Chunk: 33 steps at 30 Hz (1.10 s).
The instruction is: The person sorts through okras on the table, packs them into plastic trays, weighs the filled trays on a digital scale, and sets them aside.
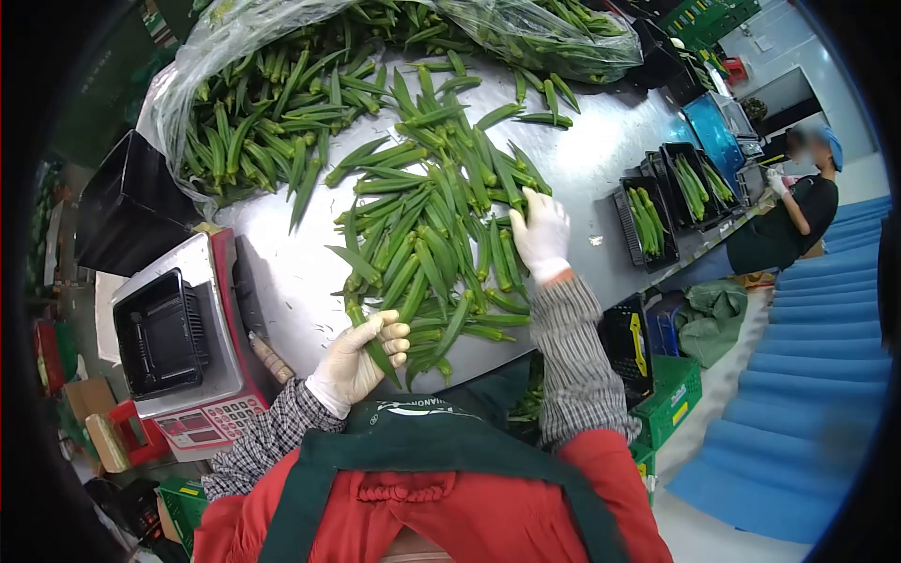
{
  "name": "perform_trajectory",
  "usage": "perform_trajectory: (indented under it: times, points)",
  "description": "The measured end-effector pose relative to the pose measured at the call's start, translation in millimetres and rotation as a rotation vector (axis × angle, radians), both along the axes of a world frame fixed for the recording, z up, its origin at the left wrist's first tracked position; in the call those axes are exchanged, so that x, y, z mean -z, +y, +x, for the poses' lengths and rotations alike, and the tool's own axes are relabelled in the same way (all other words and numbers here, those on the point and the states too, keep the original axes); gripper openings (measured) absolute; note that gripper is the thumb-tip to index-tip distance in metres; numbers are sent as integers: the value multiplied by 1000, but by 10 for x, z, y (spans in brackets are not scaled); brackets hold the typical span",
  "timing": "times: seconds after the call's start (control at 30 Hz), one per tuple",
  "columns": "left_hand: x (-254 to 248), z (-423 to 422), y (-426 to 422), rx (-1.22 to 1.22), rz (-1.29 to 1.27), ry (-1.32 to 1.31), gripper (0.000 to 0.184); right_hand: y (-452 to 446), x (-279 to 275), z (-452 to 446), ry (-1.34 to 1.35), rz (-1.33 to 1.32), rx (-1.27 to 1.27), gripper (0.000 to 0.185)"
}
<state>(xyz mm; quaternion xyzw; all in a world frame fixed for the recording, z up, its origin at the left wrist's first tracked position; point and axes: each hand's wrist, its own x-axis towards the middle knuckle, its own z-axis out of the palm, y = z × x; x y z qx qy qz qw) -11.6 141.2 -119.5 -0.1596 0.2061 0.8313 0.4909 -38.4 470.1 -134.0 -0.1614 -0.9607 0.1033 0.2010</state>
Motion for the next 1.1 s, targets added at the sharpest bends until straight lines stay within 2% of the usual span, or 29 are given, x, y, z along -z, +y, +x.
perform_trajectory:
  times: [0.1,0.2,0.3,0.43,0.67,0.77,0.8,1.1]
  points:
    - [0,1,-58,-10,-5,2,26,106,215,-275,-124,104,66,35]
    - [44,1,-43,-26,1,-13,27,222,172,-180,174,-385,33,28]
    - [101,-17,50,0,9,-30,27,0,-295,150,150,-1033,24,29]
    - [76,-50,139,38,8,-31,24,-117,-493,440,120,-1284,-32,32]
    - [156,-34,110,62,24,-53,25,-233,-534,689,210,-1156,-42,26]
    - [139,-30,139,81,35,-50,25,-266,-615,750,180,-798,-99,26]
    - [142,-27,146,85,37,-47,25,-282,-643,764,186,-768,-108,26]
    - [173,-20,140,101,30,-45,27,-374,-713,869,189,-696,-191,26]
